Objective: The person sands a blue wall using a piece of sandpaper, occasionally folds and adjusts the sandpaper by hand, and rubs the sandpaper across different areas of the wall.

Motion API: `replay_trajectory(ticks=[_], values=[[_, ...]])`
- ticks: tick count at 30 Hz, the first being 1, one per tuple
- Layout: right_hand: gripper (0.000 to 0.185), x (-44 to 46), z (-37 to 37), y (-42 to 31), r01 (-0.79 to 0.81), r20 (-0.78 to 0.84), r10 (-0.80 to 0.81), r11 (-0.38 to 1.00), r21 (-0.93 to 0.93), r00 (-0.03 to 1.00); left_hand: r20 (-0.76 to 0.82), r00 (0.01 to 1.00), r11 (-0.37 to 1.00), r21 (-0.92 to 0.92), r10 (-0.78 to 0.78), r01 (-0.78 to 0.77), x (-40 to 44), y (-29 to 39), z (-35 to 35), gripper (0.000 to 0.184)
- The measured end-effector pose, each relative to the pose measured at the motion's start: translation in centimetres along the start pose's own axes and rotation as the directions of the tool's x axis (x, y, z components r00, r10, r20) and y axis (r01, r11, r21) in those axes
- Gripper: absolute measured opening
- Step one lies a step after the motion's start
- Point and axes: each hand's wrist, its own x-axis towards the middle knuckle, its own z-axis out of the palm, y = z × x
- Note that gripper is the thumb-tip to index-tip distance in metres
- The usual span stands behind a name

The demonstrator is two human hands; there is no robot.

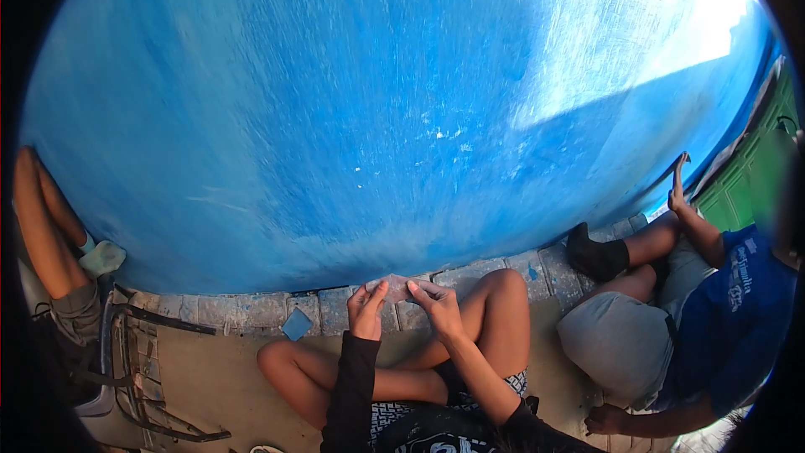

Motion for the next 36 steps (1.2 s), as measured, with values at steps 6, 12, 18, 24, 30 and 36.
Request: replay_trajectory(ticks=[6,12,18,24,30,36], values=[[0.032,-0.1,0.3,-2.1,-0.323,0.105,0.308,0.854,0.408,0.946,-0.053,0.998,0.987,-0.158,0.026,-0.034,0.9,-0.8,1.5,0.010],[0.039,0.9,-0.9,-2.2,-0.236,0.120,0.207,0.916,0.325,0.971,-0.059,0.997,0.989,-0.143,0.042,-0.050,0.8,2.1,1.8,0.012],[0.043,-2.2,1.6,-1.5,-0.385,0.119,0.371,0.822,0.419,0.921,-0.091,0.992,0.989,-0.112,0.092,-0.102,-0.4,4.7,2.8,0.023],[0.039,-2.8,3.1,-1.0,-0.234,0.114,0.204,0.882,0.409,0.972,-0.015,0.990,0.982,0.131,0.137,-0.134,-0.9,6.1,2.9,0.024],[0.031,-2.5,3.2,-2.9,-0.167,0.097,0.139,0.894,0.416,0.986,-0.008,1.000,0.985,0.171,0.029,-0.027,-1.3,7.2,2.9,0.024],[0.038,-2.1,3.0,-4.6,-0.230,0.195,0.163,0.886,0.402,0.967,0.025,1.000,0.973,0.231,0.015,-0.020,-1.2,7.4,2.4,0.025]])
